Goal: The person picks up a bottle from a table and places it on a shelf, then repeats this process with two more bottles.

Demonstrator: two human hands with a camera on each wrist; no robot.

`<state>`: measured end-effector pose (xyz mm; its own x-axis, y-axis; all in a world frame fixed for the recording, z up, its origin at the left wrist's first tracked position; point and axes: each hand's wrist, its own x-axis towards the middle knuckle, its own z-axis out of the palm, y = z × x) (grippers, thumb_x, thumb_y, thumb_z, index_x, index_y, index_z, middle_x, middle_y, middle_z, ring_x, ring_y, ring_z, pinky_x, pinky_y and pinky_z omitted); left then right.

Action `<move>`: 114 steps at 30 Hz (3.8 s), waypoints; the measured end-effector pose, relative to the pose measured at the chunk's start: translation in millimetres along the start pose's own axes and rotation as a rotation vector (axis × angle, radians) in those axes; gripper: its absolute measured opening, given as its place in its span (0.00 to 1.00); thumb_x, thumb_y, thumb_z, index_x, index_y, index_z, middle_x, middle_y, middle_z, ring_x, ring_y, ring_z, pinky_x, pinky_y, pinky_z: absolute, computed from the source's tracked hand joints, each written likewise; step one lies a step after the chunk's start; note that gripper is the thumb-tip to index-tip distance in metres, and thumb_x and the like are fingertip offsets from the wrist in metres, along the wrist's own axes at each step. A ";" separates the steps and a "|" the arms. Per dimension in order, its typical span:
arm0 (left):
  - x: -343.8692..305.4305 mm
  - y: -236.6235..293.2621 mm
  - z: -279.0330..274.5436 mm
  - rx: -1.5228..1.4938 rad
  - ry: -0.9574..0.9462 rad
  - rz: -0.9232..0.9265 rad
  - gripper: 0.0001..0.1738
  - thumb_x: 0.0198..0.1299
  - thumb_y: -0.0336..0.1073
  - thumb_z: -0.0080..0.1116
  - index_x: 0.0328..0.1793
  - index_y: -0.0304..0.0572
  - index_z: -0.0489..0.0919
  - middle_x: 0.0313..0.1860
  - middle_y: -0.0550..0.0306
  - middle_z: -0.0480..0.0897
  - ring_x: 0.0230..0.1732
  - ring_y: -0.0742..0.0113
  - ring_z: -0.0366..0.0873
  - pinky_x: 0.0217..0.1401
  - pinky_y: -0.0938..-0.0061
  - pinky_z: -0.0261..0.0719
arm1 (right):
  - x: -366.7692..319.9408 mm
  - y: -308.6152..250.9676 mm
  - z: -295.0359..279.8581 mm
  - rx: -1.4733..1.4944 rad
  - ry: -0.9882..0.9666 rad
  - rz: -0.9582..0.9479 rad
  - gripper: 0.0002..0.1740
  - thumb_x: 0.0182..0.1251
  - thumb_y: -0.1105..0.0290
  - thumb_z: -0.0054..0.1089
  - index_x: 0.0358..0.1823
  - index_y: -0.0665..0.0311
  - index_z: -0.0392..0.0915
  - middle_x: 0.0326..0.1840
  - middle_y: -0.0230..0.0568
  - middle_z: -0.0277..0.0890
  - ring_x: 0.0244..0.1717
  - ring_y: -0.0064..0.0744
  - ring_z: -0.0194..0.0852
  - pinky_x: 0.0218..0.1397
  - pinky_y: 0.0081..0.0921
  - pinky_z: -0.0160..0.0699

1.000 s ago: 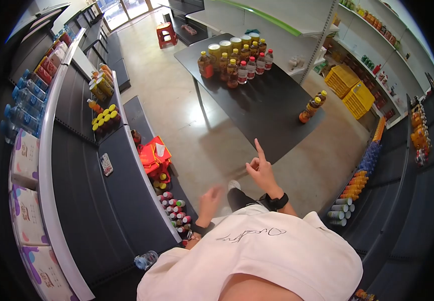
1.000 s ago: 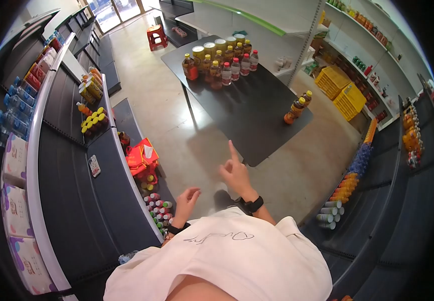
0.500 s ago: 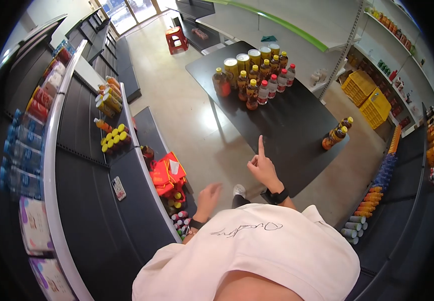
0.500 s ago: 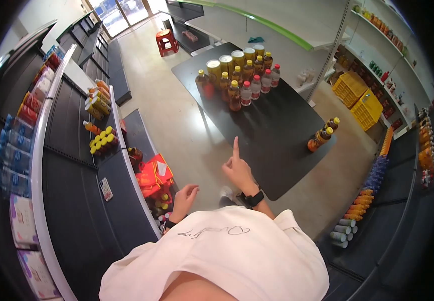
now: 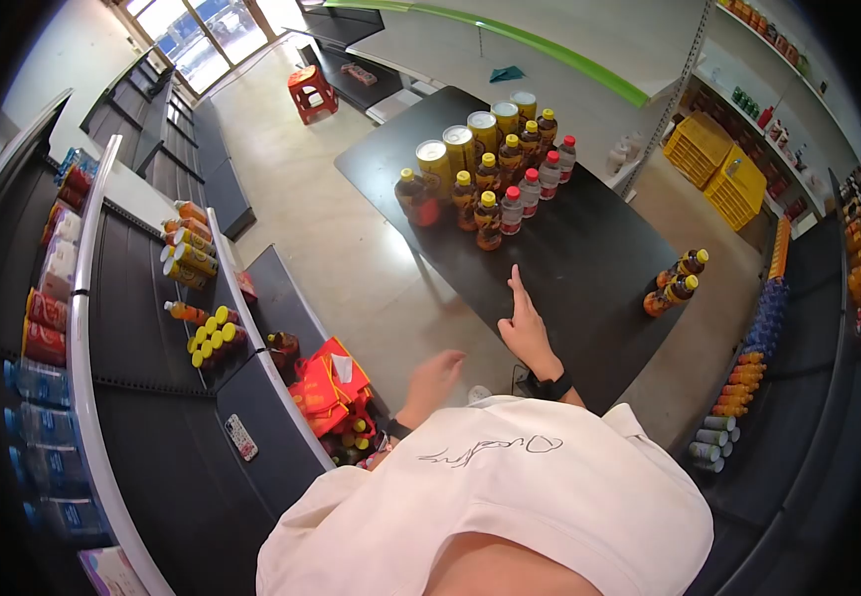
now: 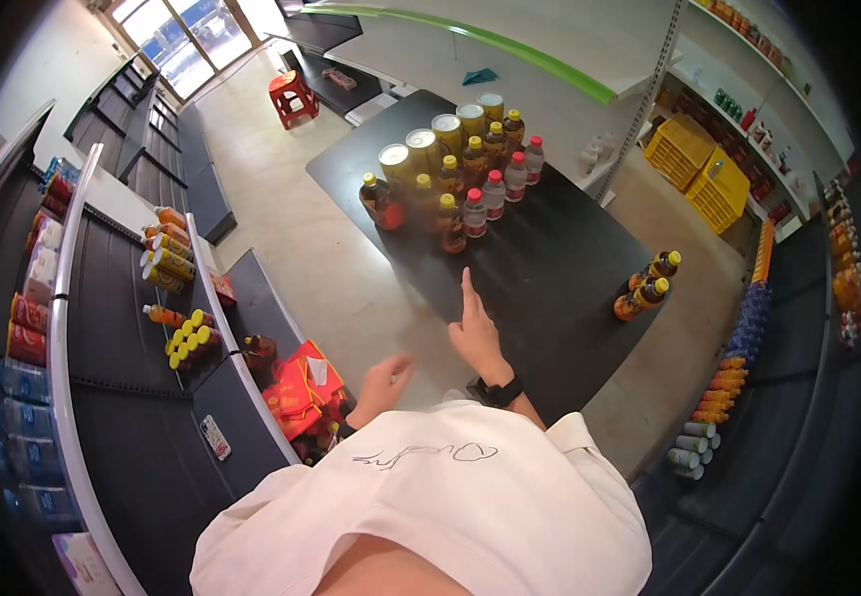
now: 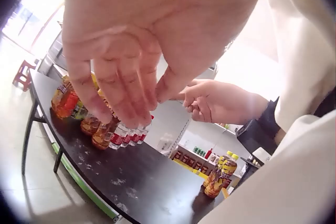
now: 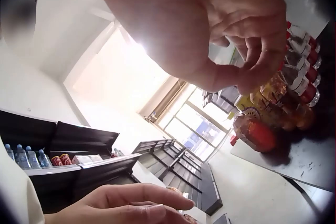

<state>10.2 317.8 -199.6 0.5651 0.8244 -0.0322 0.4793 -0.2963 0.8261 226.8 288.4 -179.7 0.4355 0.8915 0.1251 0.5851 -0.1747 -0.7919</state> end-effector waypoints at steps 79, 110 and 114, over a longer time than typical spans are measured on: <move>463.2 -118.5 -101.5 0.306 -0.761 0.216 0.55 0.32 0.58 0.80 0.69 0.53 0.68 0.64 0.47 0.76 0.64 0.46 0.76 0.62 0.55 0.77 | 276.6 -25.3 102.9 0.185 0.613 0.455 0.43 0.82 0.48 0.25 0.09 0.59 0.75 0.04 0.33 0.65 0.13 0.38 0.72 0.28 0.32 0.74; 461.2 -121.7 -101.7 0.277 -0.741 0.229 0.54 0.32 0.58 0.80 0.69 0.54 0.68 0.65 0.45 0.75 0.63 0.45 0.76 0.62 0.55 0.77 | 269.8 -38.8 94.6 -0.343 0.793 0.157 0.37 0.72 0.57 0.56 0.78 0.57 0.54 0.82 0.56 0.44 0.70 0.47 0.69 0.48 0.27 0.83; 462.3 -124.1 -99.7 0.284 -0.753 0.225 0.57 0.32 0.58 0.80 0.73 0.54 0.66 0.66 0.44 0.74 0.64 0.44 0.76 0.63 0.54 0.77 | 272.0 -27.9 107.1 0.211 0.770 0.187 0.22 0.62 0.69 0.69 0.57 0.64 0.75 0.58 0.48 0.79 0.49 0.31 0.84 0.46 0.23 0.82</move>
<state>145.0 783.8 -260.9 0.9168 0.2185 -0.3342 0.3957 -0.6083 0.6880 255.7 580.6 -187.5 0.9055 0.3052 0.2949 0.3492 -0.1412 -0.9263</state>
